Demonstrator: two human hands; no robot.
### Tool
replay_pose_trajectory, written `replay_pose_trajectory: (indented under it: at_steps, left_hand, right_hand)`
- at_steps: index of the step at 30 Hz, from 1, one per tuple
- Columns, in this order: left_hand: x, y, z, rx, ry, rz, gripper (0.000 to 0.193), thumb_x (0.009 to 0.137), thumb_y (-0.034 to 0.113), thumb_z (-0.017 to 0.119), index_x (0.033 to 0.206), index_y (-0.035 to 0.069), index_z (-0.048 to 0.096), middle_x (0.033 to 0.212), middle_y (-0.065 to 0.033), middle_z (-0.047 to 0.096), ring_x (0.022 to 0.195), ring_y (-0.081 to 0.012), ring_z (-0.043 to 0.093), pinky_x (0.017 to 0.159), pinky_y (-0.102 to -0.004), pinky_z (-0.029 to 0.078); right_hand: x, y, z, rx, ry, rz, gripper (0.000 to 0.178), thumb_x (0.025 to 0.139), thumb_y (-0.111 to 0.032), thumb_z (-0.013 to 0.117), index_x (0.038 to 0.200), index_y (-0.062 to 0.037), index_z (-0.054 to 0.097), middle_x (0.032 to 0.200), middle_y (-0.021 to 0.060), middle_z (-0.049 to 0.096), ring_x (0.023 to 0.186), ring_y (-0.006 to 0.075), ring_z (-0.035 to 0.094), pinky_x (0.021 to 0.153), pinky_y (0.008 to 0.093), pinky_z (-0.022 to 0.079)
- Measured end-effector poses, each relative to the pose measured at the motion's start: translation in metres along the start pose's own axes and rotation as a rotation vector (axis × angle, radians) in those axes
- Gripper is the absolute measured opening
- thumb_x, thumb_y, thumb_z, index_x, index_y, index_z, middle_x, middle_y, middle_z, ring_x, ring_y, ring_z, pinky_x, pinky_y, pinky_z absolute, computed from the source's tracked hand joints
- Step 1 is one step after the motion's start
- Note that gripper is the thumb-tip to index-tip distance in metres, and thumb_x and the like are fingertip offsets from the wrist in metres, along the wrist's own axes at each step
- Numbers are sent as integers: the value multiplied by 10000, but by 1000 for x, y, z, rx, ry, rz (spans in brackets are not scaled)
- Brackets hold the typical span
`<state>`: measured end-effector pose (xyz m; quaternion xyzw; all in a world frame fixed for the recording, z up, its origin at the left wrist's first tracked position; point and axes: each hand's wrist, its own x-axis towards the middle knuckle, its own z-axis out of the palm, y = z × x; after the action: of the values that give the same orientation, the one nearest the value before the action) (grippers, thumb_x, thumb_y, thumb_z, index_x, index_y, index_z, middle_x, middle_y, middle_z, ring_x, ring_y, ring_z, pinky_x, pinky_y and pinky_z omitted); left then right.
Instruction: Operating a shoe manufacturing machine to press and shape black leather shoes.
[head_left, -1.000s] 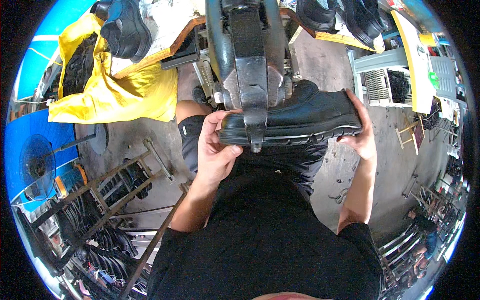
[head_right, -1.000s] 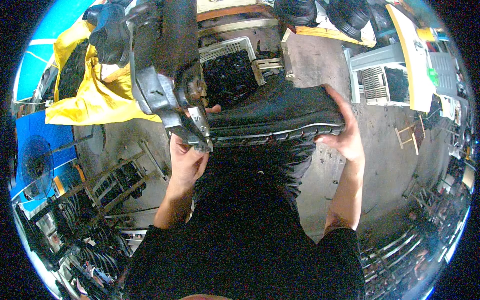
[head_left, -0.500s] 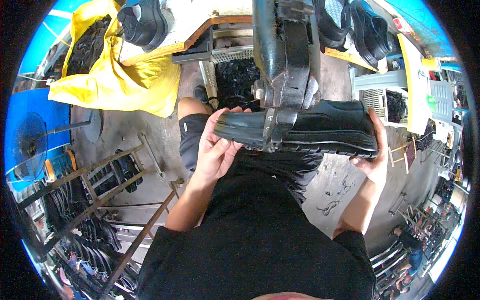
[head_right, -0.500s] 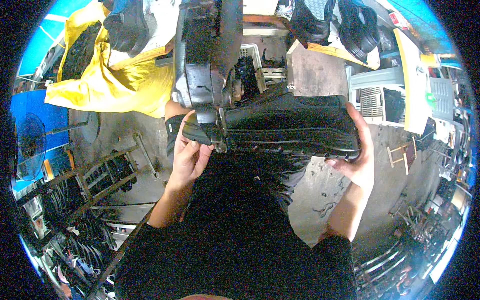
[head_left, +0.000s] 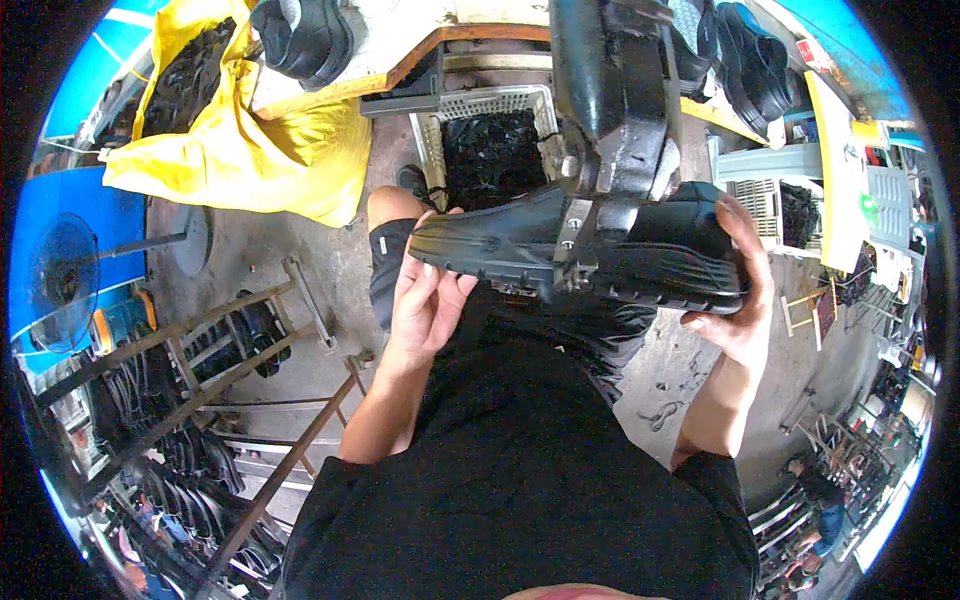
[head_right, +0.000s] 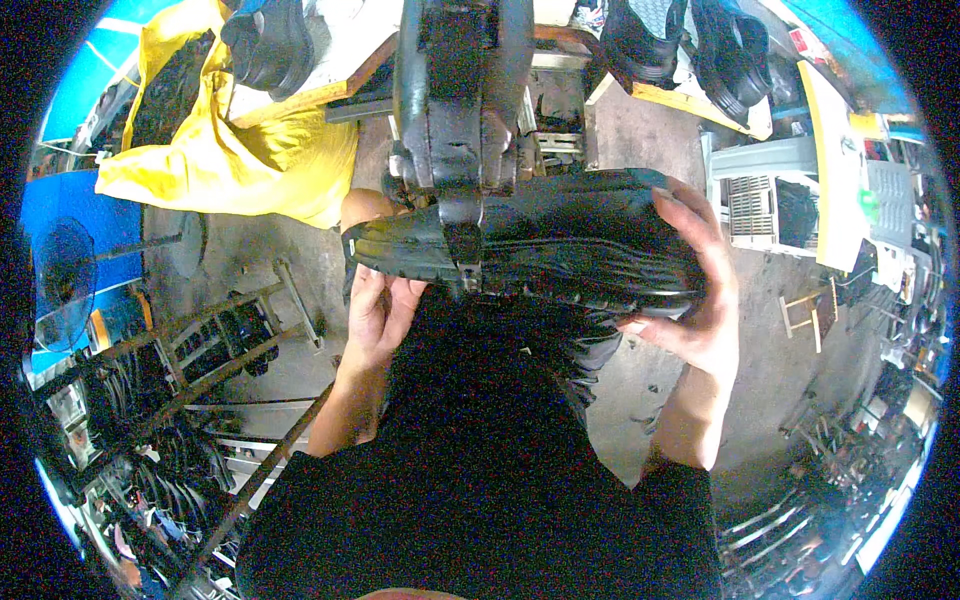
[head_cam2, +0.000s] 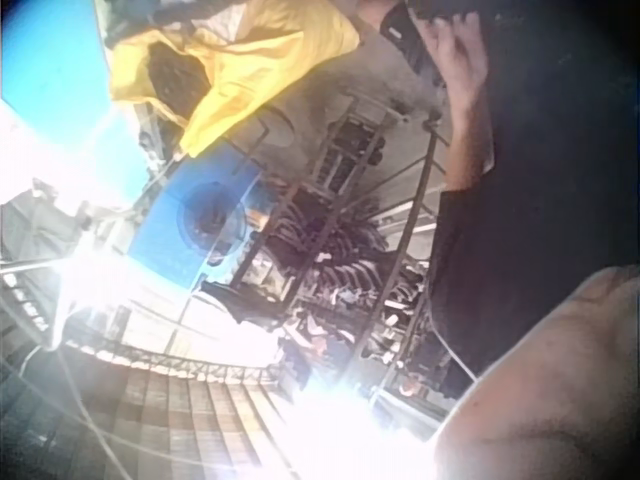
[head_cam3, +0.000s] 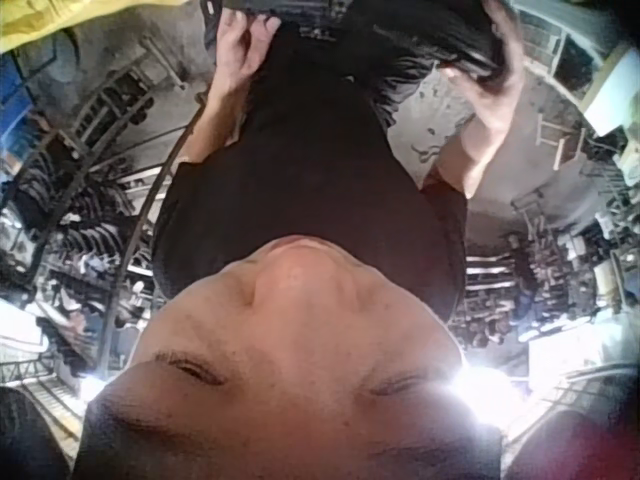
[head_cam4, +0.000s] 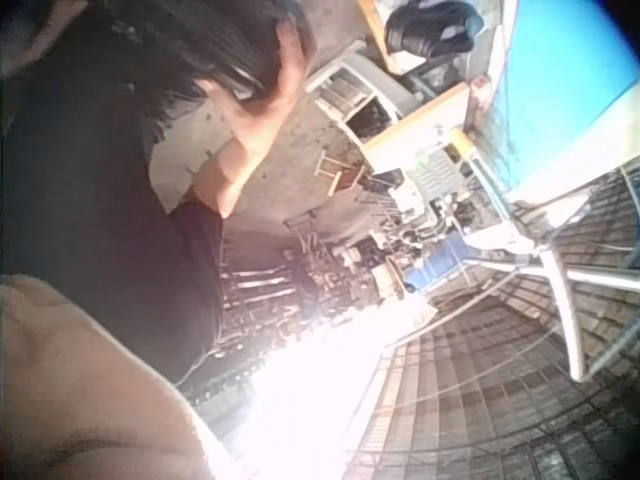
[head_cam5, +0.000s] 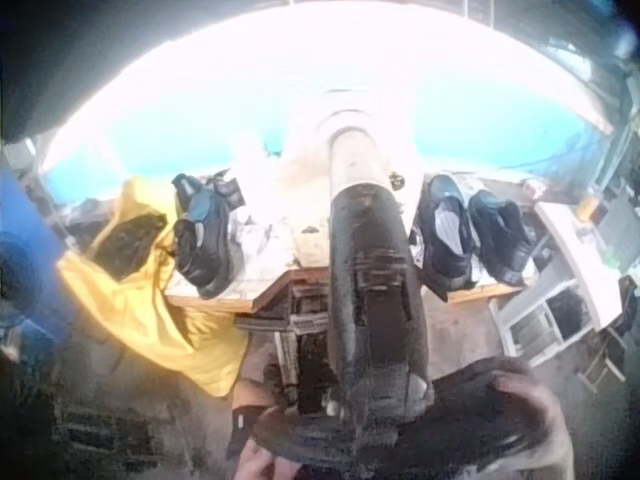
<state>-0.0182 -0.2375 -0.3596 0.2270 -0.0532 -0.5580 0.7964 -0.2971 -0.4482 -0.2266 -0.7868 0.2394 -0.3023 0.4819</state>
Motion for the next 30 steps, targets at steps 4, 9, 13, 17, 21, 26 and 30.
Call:
replay_pose_trajectory:
  at_steps: [4, 9, 13, 17, 21, 26, 30]
  left_hand:
    - [-13, 17, -15, 30, 47, 3, 577, 986, 167, 611, 1506, 151, 361, 1524, -108, 413, 1373, -283, 449, 1102, -468, 430]
    - [-27, 41, -23, 113, 90, 117, 520, 968, 173, 647, 1438, 92, 440, 1475, -127, 465, 1260, -270, 542, 963, -410, 530]
    - [-37, 60, -20, 178, 158, 162, 529, 957, 163, 658, 1434, 75, 448, 1490, -138, 450, 1280, -277, 537, 973, -409, 552]
    - [-45, 69, -28, 303, 270, 223, 489, 961, 264, 660, 1378, 86, 477, 1308, -75, 598, 1160, -237, 607, 958, -408, 544]
    - [-49, 81, -27, 378, 281, 234, 575, 941, 240, 659, 1441, 74, 428, 1374, -114, 560, 1236, -268, 563, 1044, -443, 476]
    - [-33, 88, -7, 1076, 247, 640, 707, 935, 236, 619, 1521, -2, 303, 1566, -217, 342, 1466, -333, 309, 1218, -490, 178]
    - [-19, 83, 42, 1453, 13, 739, 817, 873, 320, 720, 1510, -10, 330, 1555, -215, 363, 1471, -369, 294, 1209, -511, 166]
  right_hand:
    - [1, 5, 23, 103, 4, 55, 1004, 582, -385, 927, 1410, -3, 507, 1486, 247, 401, 1383, 370, 416, 1145, 468, 323]
    - [1, 10, 48, 170, -11, 220, 969, 608, -359, 915, 1412, -4, 507, 1490, 253, 415, 1409, 362, 390, 1162, 458, 286]
    - [6, 17, 64, 66, -31, 157, 966, 600, -353, 917, 1415, -21, 517, 1476, 248, 449, 1424, 362, 374, 1178, 461, 237]
    - [17, 19, 82, 169, -82, 173, 945, 618, -260, 916, 1427, -25, 488, 1497, 255, 412, 1406, 374, 393, 1165, 460, 283]
    - [32, 13, 88, -55, -143, -108, 904, 617, -180, 917, 1405, -35, 496, 1476, 248, 420, 1404, 375, 395, 1145, 448, 330]
    - [41, 5, 86, -125, -202, -106, 866, 623, -172, 924, 1378, -56, 517, 1444, 240, 447, 1388, 383, 416, 1121, 445, 375]
    - [47, 3, 84, -156, -257, -117, 848, 623, -179, 925, 1365, -66, 531, 1443, 242, 448, 1376, 390, 429, 1105, 451, 399]
